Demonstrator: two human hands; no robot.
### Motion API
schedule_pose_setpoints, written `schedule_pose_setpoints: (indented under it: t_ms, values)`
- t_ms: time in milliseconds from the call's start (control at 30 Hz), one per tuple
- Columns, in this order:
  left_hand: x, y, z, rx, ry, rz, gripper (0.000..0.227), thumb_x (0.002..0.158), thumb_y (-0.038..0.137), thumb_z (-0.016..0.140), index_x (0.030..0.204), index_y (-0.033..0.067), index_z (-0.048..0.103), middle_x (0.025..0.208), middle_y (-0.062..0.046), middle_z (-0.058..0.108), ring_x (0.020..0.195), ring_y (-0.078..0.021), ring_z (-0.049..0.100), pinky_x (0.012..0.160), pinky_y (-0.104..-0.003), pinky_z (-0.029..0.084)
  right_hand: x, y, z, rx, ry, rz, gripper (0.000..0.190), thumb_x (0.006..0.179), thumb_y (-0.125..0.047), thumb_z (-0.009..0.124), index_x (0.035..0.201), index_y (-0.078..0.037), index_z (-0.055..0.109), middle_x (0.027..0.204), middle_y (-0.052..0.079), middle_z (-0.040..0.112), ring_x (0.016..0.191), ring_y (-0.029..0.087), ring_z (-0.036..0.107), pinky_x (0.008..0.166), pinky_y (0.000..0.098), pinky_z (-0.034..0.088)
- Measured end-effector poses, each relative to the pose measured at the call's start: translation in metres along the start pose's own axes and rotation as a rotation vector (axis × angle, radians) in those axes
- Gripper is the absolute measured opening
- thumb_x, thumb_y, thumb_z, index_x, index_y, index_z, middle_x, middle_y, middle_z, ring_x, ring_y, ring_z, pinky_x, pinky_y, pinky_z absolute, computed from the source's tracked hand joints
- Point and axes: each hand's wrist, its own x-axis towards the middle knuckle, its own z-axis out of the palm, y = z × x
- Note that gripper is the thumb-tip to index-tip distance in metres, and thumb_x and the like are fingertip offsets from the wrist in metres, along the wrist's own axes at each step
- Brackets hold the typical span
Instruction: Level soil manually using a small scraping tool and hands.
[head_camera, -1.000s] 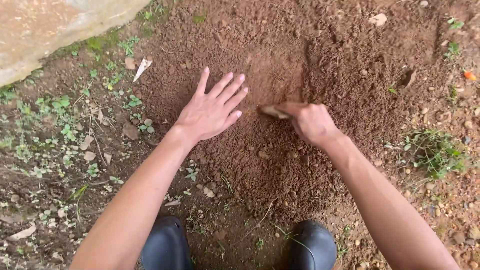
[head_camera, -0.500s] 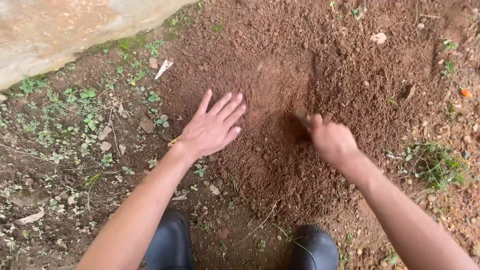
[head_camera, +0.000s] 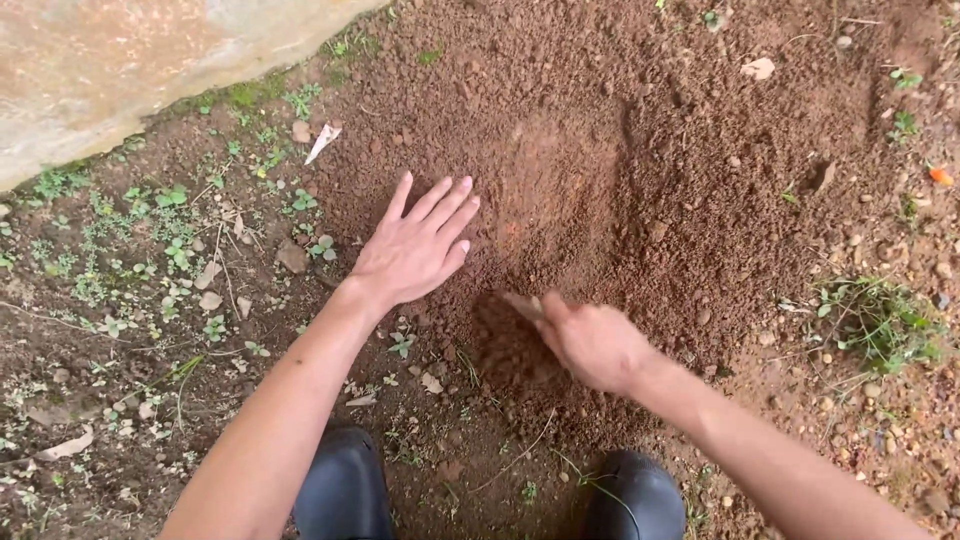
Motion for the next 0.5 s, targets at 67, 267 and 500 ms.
schedule_pose_setpoints:
  t_ms: [67, 267, 500]
  values:
    - [-0.003, -0.006, -0.003, -0.01, 0.034, -0.033, 0.057, 0.102, 0.043, 0.023, 0.155, 0.0211, 0.028, 0.163, -0.002, 0.022, 0.149, -0.0201, 0.022, 0.121, -0.053, -0.002, 0.007, -0.013, -0.052, 0.134, -0.087, -0.085, 0.039, 0.103, -0.023, 0.028, 0.138, -0.015, 0.042, 0.14, 0.008, 0.055, 0.028, 0.009, 0.038, 0.022, 0.0224, 0.044]
    - [-0.009, -0.017, 0.005, -0.032, 0.085, -0.089, 0.056, 0.103, 0.039, 0.027, 0.154, 0.0182, 0.031, 0.163, -0.004, 0.024, 0.148, -0.022, 0.023, 0.12, -0.055, -0.001, 0.108, 0.05, -0.064, -0.365, 0.561, -0.04, 0.023, 0.107, -0.013, 0.043, 0.124, -0.011, 0.058, 0.102, 0.016, 0.071, 0.076, 0.025, 0.073, 0.055, 0.0351, 0.063]
    - [0.002, -0.022, 0.02, -0.027, 0.123, -0.068, 0.057, 0.103, 0.04, 0.028, 0.156, 0.0177, 0.03, 0.163, -0.005, 0.024, 0.149, -0.0224, 0.022, 0.121, -0.055, -0.001, 0.093, 0.021, 0.002, -0.2, 0.765, -0.169, 0.025, 0.104, -0.01, 0.047, 0.118, -0.02, 0.066, 0.092, 0.002, 0.073, 0.084, 0.021, 0.071, 0.06, 0.0283, 0.063]
